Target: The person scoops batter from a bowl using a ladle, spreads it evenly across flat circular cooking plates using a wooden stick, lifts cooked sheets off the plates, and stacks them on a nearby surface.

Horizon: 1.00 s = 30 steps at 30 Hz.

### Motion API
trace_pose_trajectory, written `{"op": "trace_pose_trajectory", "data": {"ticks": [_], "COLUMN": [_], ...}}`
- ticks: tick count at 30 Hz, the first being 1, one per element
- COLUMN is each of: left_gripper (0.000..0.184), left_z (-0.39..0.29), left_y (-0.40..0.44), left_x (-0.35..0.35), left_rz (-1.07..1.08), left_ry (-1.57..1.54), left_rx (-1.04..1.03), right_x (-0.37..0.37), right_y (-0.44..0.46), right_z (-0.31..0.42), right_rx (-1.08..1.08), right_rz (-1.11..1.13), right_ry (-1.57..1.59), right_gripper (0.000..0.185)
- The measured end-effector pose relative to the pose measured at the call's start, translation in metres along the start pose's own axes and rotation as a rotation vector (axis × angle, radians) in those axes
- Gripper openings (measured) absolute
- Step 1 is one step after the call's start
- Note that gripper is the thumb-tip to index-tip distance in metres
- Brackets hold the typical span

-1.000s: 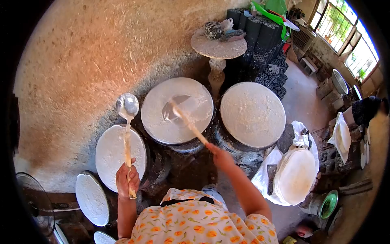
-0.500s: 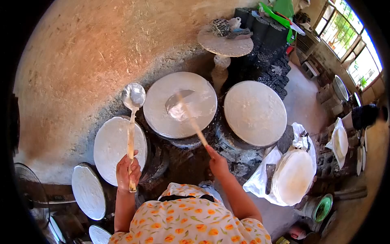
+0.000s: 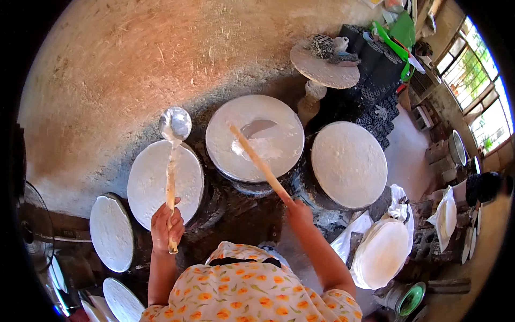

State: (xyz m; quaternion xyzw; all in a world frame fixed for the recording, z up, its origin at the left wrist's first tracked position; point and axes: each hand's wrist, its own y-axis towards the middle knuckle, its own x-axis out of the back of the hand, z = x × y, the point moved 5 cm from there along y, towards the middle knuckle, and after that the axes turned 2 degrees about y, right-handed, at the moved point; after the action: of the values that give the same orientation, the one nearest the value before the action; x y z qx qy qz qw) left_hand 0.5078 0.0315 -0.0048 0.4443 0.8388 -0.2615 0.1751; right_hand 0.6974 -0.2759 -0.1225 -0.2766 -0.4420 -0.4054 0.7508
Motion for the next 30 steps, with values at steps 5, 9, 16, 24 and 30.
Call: {"op": "trace_pose_trajectory", "data": {"ticks": [5,9,16,24,30], "left_gripper": [0.036,0.037,0.037,0.034,0.031], "left_z": [0.002,0.006,0.006,0.013,0.014], "left_y": [-0.008,-0.012,-0.027,-0.026,-0.028], "left_x": [0.004,-0.002,-0.005,-0.006,0.002], "left_rz": [-0.039,-0.027,-0.016,-0.005,-0.013], "left_ry": [-0.007,0.021,0.054,0.053,0.102], "left_rx": [0.000,0.016,0.018,0.082,0.109], "right_x": [-0.006,-0.018,0.015,0.005,0.011], "right_y": [-0.007,0.053,0.100,0.066,0.052], "right_z": [-0.002,-0.017,-0.042,0.045,-0.003], "right_rx": [0.063,-0.029,-0.290,-0.194,-0.048], "right_rz": [0.075,0.020,0.044,0.169,-0.250], "right_ry": [-0.263,-0.402,-0.217,0.217,0.471], "right_gripper": [0.065,0.066,0.064,0.060,0.063]}}
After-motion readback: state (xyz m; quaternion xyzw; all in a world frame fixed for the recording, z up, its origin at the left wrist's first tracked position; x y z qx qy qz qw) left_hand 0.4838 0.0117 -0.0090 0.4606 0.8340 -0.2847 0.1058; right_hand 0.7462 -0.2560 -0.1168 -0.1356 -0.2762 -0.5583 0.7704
